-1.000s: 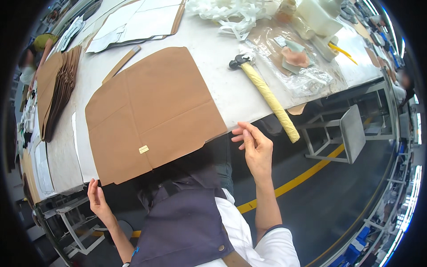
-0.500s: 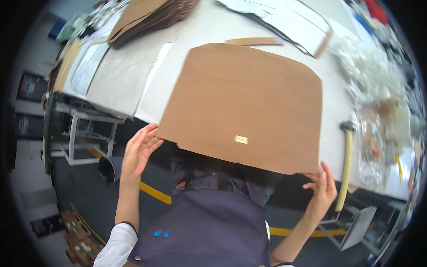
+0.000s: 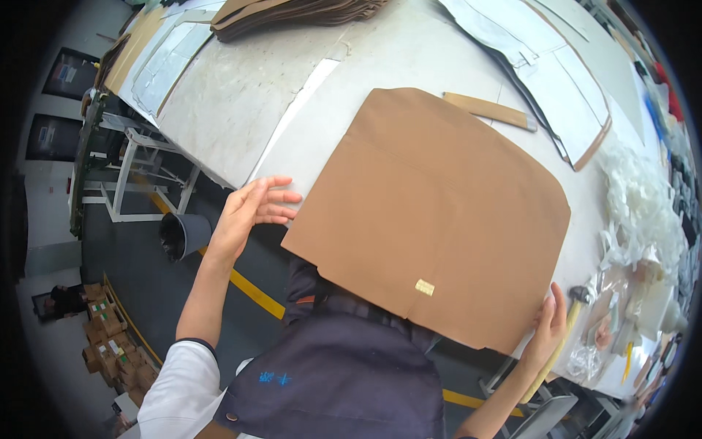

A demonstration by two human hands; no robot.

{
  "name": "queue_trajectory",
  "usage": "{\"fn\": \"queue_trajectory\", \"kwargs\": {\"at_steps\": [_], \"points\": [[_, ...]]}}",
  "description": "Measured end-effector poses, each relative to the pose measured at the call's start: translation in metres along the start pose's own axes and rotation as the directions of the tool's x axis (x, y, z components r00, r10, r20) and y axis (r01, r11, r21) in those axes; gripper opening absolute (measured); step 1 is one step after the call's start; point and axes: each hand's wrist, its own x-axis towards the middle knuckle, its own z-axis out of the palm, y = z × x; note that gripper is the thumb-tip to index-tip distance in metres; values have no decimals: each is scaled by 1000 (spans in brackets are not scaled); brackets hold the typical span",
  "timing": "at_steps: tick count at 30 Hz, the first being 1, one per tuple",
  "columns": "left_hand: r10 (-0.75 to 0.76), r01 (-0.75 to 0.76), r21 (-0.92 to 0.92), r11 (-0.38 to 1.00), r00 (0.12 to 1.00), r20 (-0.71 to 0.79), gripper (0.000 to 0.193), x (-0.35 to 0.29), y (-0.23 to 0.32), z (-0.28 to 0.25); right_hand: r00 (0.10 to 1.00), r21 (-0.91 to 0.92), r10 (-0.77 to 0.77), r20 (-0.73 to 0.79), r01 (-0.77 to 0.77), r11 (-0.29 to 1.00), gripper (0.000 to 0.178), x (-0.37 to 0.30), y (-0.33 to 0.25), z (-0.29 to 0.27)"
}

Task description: The recorder is assembling and gluing edges of a leather or faux-leather bag component on a workshop table.

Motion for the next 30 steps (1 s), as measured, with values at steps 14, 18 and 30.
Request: {"fn": "queue_trajectory", "kwargs": {"at_steps": [14, 18, 30], "points": [[628, -446, 709, 547, 778, 5, 30, 51, -11, 46, 964, -340, -246, -97, 200, 919, 36, -14, 6, 31], [643, -461, 739, 491, 764, 49, 29, 54, -13, 45, 993, -50, -27, -114, 22, 999, 41, -16, -15, 42], [612, -509, 600, 617, 790, 41, 32, 51, -19, 52, 974, 12, 220, 53, -221, 975, 37, 2, 0, 5]]}}
